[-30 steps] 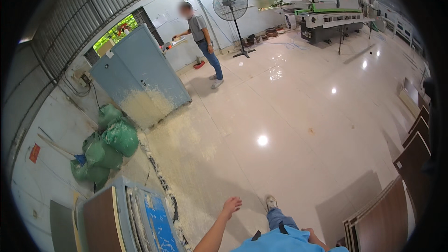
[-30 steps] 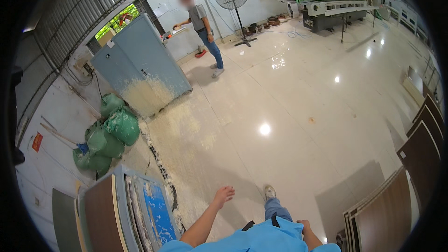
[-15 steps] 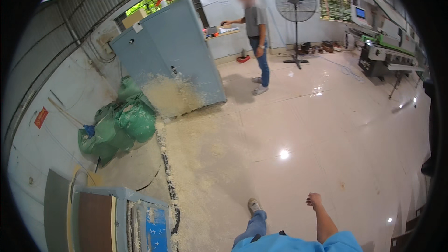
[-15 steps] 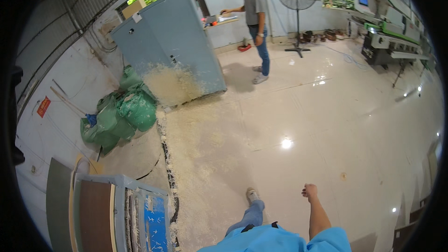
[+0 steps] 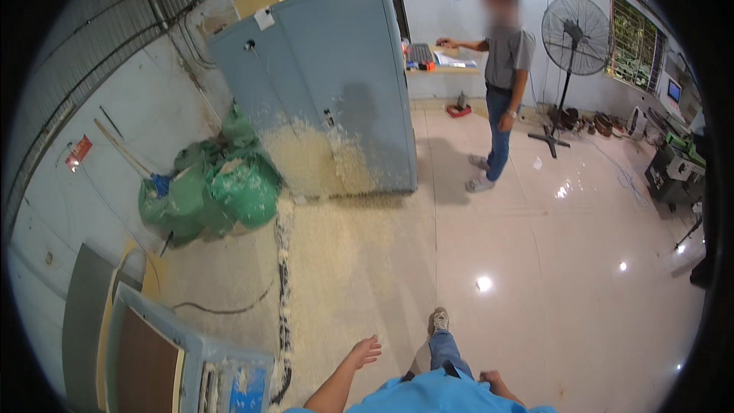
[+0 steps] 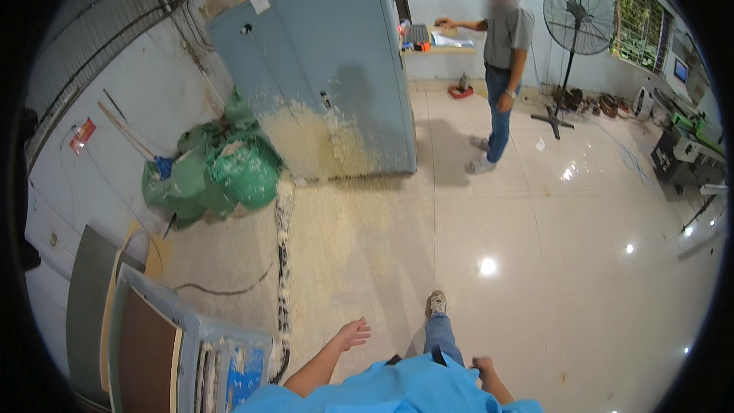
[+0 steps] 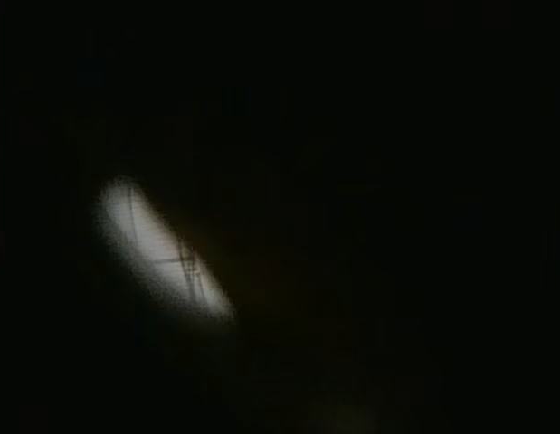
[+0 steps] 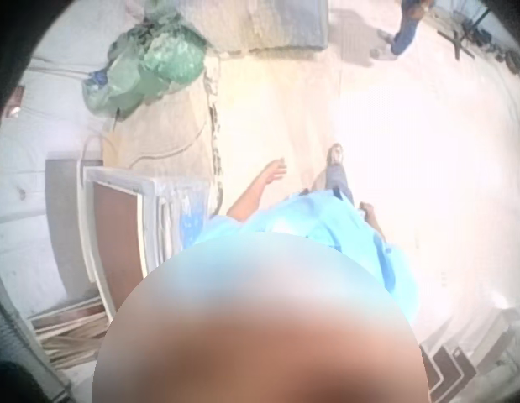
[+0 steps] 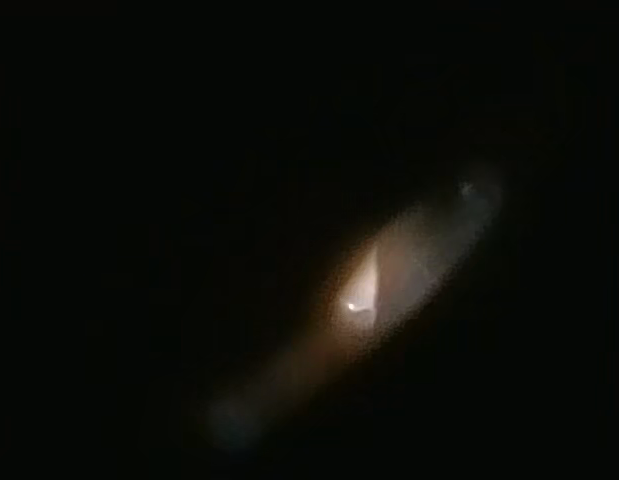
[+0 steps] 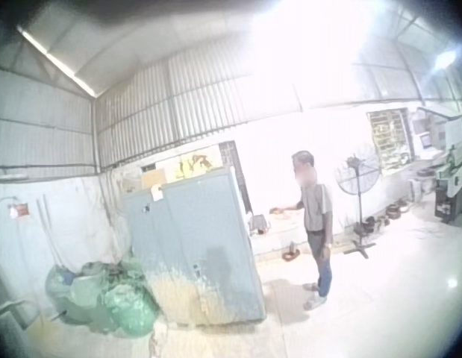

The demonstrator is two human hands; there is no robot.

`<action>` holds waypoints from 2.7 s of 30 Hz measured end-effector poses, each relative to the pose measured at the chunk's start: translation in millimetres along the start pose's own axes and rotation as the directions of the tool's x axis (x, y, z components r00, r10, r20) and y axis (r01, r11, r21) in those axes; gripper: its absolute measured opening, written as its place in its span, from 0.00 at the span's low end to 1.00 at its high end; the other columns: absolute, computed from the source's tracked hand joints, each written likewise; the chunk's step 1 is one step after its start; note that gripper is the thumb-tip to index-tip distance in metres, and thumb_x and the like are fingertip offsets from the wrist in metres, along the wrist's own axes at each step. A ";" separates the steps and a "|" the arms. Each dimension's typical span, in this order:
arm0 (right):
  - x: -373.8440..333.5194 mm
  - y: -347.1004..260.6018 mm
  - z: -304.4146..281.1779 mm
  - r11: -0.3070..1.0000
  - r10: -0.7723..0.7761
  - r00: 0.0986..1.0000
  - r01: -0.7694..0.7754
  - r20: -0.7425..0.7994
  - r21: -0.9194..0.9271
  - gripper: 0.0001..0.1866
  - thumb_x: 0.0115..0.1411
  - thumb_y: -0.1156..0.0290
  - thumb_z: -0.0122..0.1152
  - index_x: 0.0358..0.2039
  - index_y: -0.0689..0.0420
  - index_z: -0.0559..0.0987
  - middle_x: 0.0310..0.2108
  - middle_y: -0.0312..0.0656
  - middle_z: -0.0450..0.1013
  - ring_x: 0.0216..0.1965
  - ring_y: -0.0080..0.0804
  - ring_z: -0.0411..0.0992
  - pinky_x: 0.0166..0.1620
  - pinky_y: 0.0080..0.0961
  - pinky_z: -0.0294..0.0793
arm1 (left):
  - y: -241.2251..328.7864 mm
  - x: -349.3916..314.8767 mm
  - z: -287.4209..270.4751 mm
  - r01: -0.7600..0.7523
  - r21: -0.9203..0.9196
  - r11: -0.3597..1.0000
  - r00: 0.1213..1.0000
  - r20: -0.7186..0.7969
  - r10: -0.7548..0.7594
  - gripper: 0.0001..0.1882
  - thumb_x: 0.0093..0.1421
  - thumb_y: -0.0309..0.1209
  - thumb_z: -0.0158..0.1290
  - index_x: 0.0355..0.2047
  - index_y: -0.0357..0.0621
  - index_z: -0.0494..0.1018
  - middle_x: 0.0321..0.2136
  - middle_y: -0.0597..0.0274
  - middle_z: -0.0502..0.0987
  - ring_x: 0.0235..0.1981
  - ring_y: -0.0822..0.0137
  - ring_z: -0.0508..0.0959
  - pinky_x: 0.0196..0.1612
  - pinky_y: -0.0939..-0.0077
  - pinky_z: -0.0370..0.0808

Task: The person uses a blue air nozzle to blow sawdust off a green machine surface, then picks up a large brown wood panel and places it onto the machine. The person then walks to a control station, handles a small white paper, and interacts with a coworker at a computer.

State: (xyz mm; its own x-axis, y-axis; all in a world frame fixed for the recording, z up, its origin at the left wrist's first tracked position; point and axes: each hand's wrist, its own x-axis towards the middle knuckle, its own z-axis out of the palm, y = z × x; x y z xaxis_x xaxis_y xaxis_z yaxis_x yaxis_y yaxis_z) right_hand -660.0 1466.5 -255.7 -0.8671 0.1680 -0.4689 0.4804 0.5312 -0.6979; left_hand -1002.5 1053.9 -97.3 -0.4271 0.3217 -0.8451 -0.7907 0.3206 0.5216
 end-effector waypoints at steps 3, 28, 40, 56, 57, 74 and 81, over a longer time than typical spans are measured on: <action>64.3 23.3 -39.0 0.788 -0.124 0.983 0.181 0.137 -0.589 0.07 0.57 0.68 0.65 0.36 0.53 0.81 0.31 0.44 0.82 0.33 0.36 0.82 0.32 0.37 0.81 | 74.9 61.6 -10.1 -0.049 -0.102 0.994 0.998 -0.051 0.044 0.42 0.64 0.59 0.55 0.67 0.44 0.61 0.60 0.49 0.72 0.60 0.53 0.74 0.61 0.54 0.71; 730.8 -521.4 -354.9 0.777 0.120 0.978 -0.199 0.171 0.597 0.27 0.71 0.48 0.53 0.48 0.63 0.79 0.40 0.51 0.80 0.38 0.42 0.81 0.42 0.37 0.82 | 551.9 346.1 -190.8 -0.372 -0.551 0.748 0.923 -0.306 0.233 0.20 0.73 0.47 0.47 0.54 0.47 0.73 0.50 0.57 0.79 0.51 0.55 0.79 0.57 0.55 0.76; 749.5 -1063.5 -609.8 0.264 -0.947 0.216 0.945 -0.237 -0.193 0.22 0.71 0.57 0.56 0.56 0.60 0.77 0.45 0.45 0.80 0.45 0.34 0.79 0.42 0.30 0.78 | 1182.8 20.1 -249.1 -0.997 -0.028 0.065 0.071 -0.410 0.909 0.35 0.68 0.47 0.55 0.66 0.35 0.60 0.57 0.48 0.71 0.59 0.57 0.72 0.60 0.61 0.71; 817.5 -1291.1 -647.6 0.071 -0.962 0.003 0.969 -0.274 -0.237 0.26 0.68 0.55 0.59 0.50 0.70 0.79 0.39 0.55 0.81 0.40 0.43 0.81 0.45 0.37 0.79 | 1329.2 -19.6 -315.2 -0.966 -0.253 0.048 0.157 -0.431 0.889 0.28 0.61 0.48 0.64 0.49 0.38 0.72 0.40 0.60 0.75 0.39 0.65 0.76 0.48 0.62 0.78; 819.5 -1306.5 -648.6 0.046 -0.959 -0.030 0.964 -0.281 -0.261 0.27 0.68 0.54 0.59 0.49 0.71 0.79 0.38 0.54 0.81 0.38 0.42 0.81 0.44 0.36 0.80 | 1327.4 -23.3 -315.8 -0.970 -0.237 0.054 0.145 -0.387 0.911 0.26 0.62 0.47 0.64 0.48 0.38 0.73 0.40 0.61 0.76 0.37 0.66 0.77 0.44 0.64 0.79; 835.9 -1423.3 -637.4 0.430 -0.891 0.424 0.903 -0.164 -0.004 0.20 0.66 0.60 0.49 0.39 0.66 0.79 0.19 0.49 0.75 0.17 0.33 0.76 0.20 0.30 0.79 | 1333.3 -36.7 -331.1 -0.883 -0.470 -0.001 0.119 -0.227 0.967 0.11 0.67 0.30 0.59 0.43 0.34 0.75 0.35 0.57 0.81 0.31 0.68 0.81 0.28 0.84 0.82; 838.2 -1430.7 -628.6 0.454 -0.882 0.433 0.886 -0.187 -0.093 0.13 0.66 0.72 0.48 0.40 0.65 0.80 0.22 0.45 0.79 0.17 0.29 0.77 0.20 0.28 0.78 | 1335.8 -30.2 -331.8 -0.936 -0.352 0.008 0.097 -0.237 0.967 0.14 0.66 0.31 0.60 0.46 0.37 0.73 0.38 0.60 0.80 0.35 0.69 0.82 0.32 0.80 0.81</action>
State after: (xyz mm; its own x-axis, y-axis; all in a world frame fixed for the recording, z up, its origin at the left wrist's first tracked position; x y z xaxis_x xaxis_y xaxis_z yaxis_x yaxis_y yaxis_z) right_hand -2157.0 1369.4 690.0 -0.8234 -0.2401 0.5141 -0.5622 0.4675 -0.6821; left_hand -2191.4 1176.8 585.9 -0.9097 0.1299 0.3943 0.2391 -0.6124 0.7535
